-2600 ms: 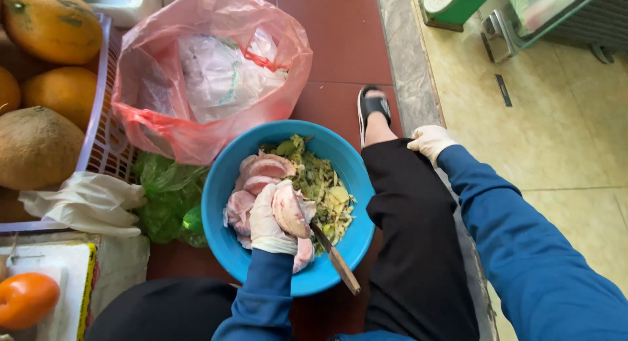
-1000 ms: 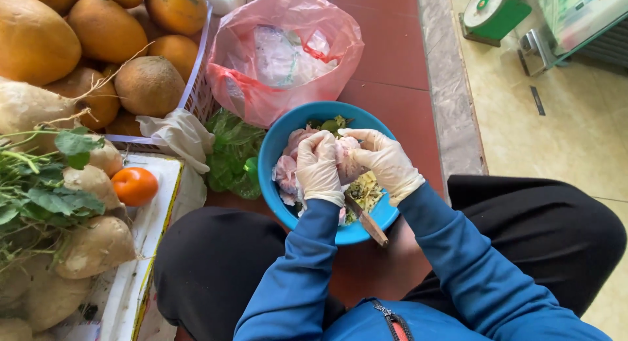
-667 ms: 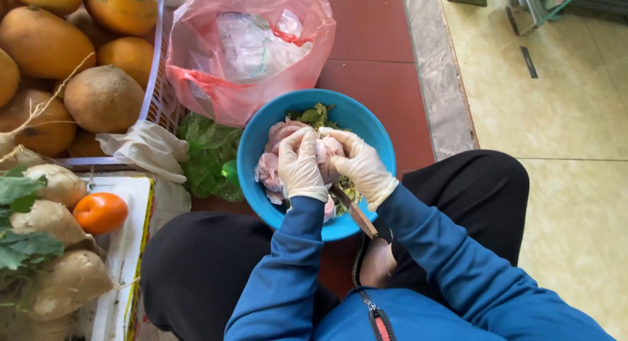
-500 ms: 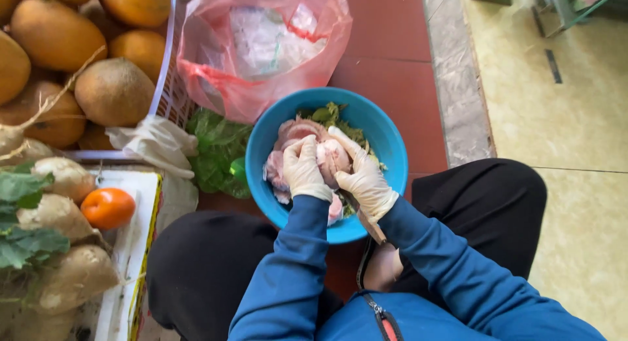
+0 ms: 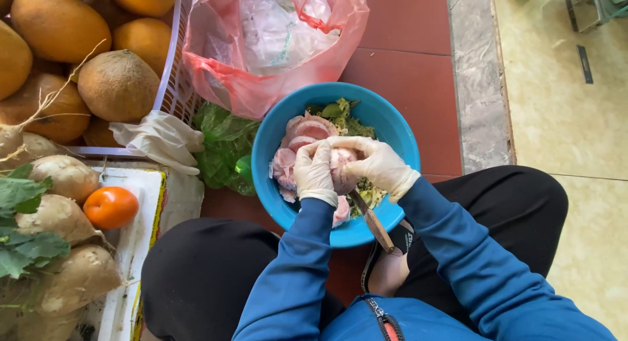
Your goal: Peeling and segmenting a pomelo fruit into a bowl using hands and a knife.
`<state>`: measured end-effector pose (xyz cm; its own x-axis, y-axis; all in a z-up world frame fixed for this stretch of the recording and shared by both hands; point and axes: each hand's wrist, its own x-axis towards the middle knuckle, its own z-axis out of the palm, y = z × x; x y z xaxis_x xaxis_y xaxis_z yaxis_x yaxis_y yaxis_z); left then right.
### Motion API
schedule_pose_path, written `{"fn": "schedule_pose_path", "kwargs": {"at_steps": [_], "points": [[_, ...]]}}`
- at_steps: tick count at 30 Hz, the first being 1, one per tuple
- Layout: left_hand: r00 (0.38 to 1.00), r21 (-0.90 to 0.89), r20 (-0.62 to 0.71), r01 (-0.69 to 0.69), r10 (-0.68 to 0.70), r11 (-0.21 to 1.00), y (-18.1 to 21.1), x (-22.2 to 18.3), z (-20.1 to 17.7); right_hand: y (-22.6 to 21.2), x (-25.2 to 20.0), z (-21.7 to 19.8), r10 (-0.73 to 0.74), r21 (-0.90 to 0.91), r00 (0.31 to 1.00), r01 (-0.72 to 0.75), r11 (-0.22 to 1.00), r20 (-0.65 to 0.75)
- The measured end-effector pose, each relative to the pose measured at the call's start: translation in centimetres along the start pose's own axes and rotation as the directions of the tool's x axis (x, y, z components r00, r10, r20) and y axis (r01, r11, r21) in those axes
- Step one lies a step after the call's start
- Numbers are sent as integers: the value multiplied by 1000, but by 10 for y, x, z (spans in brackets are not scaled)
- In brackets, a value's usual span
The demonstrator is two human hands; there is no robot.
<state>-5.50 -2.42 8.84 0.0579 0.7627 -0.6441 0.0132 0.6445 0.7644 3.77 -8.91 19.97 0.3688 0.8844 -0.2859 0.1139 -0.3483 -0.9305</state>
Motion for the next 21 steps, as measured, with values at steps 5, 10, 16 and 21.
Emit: {"fn": "schedule_pose_path", "kwargs": {"at_steps": [5, 10, 16, 21], "points": [[997, -106, 25, -65, 68, 992, 27, -30, -12, 28, 15, -2, 132, 99, 991, -128, 987, -28], [996, -13, 30, -88, 88, 996, 3, -18, -9, 40, 27, 4, 169, 135, 981, -155, 979, -94], [994, -278, -112, -19, -13, 960, -54, 43, -5, 13, -4, 35, 137, 316, 983, -91, 944, -126], [994, -328, -94, 20, -54, 944, -37, 28, 2, 44, -1, 49, -74, 83, 984, 88, 993, -160]]}}
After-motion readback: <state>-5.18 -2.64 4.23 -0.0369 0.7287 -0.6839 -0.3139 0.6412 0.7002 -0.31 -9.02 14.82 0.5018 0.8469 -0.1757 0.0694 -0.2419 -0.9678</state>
